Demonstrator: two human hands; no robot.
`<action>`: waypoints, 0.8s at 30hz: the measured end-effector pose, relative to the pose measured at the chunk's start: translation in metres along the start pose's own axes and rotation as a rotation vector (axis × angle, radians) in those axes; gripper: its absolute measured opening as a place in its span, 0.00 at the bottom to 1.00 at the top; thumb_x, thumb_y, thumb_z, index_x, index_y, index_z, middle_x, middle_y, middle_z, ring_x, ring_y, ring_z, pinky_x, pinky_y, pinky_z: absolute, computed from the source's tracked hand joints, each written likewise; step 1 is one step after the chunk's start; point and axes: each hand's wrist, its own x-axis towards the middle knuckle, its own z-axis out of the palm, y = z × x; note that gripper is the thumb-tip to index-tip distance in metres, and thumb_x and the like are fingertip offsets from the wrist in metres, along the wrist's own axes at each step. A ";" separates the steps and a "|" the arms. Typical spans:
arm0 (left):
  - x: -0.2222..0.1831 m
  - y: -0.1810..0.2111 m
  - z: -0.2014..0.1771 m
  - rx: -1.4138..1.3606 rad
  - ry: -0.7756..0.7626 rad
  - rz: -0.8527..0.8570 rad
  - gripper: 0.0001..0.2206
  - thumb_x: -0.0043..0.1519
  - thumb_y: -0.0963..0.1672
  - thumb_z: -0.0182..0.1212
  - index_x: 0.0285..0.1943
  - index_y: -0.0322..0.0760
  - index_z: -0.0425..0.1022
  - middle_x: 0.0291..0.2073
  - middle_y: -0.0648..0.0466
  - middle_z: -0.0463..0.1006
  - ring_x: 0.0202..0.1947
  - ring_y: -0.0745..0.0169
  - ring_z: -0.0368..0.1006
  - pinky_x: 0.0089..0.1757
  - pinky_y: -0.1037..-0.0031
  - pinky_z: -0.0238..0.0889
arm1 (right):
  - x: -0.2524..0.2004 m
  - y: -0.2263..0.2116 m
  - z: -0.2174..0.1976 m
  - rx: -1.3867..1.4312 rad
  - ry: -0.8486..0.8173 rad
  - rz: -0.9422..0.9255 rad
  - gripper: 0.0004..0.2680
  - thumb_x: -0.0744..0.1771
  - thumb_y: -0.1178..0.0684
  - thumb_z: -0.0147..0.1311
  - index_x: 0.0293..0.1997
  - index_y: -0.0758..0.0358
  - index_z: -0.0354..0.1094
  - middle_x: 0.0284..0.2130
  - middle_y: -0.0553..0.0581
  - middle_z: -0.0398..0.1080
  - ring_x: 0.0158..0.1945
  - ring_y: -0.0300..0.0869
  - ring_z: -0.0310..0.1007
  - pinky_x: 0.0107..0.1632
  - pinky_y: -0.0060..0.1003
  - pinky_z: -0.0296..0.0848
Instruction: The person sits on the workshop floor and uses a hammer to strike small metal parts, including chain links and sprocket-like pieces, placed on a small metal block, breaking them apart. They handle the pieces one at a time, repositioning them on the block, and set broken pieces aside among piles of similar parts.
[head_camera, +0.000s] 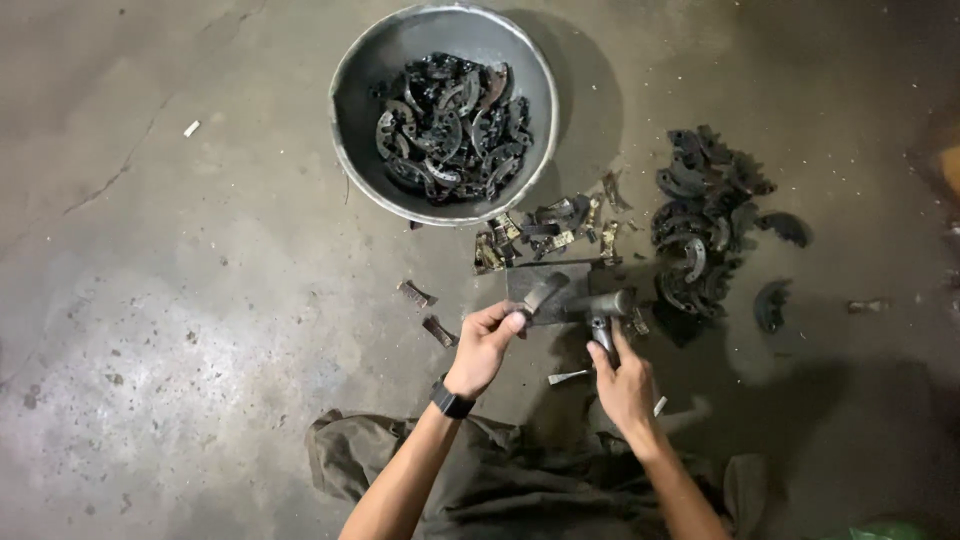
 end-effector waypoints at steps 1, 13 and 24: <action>-0.004 0.008 0.001 -0.003 0.008 0.000 0.10 0.65 0.43 0.62 0.48 0.28 0.80 0.35 0.60 0.79 0.36 0.75 0.70 0.40 0.77 0.65 | 0.000 0.006 0.005 -0.004 -0.007 -0.004 0.23 0.67 0.44 0.53 0.70 0.61 0.61 0.32 0.73 0.77 0.34 0.58 0.78 0.40 0.48 0.73; -0.022 0.038 0.008 -0.328 -0.179 -0.057 0.14 0.73 0.46 0.56 0.41 0.29 0.77 0.32 0.56 0.78 0.32 0.73 0.65 0.36 0.78 0.59 | 0.004 0.044 0.033 0.050 0.136 -0.141 0.21 0.68 0.45 0.55 0.61 0.75 0.66 0.36 0.76 0.75 0.40 0.64 0.79 0.44 0.49 0.75; -0.023 0.033 -0.015 -0.093 -0.116 -0.003 0.14 0.71 0.46 0.54 0.40 0.29 0.78 0.30 0.60 0.76 0.33 0.74 0.66 0.38 0.78 0.62 | 0.017 0.058 0.021 0.663 0.129 0.123 0.10 0.70 0.53 0.53 0.55 0.65 0.67 0.22 0.48 0.69 0.17 0.36 0.66 0.18 0.33 0.66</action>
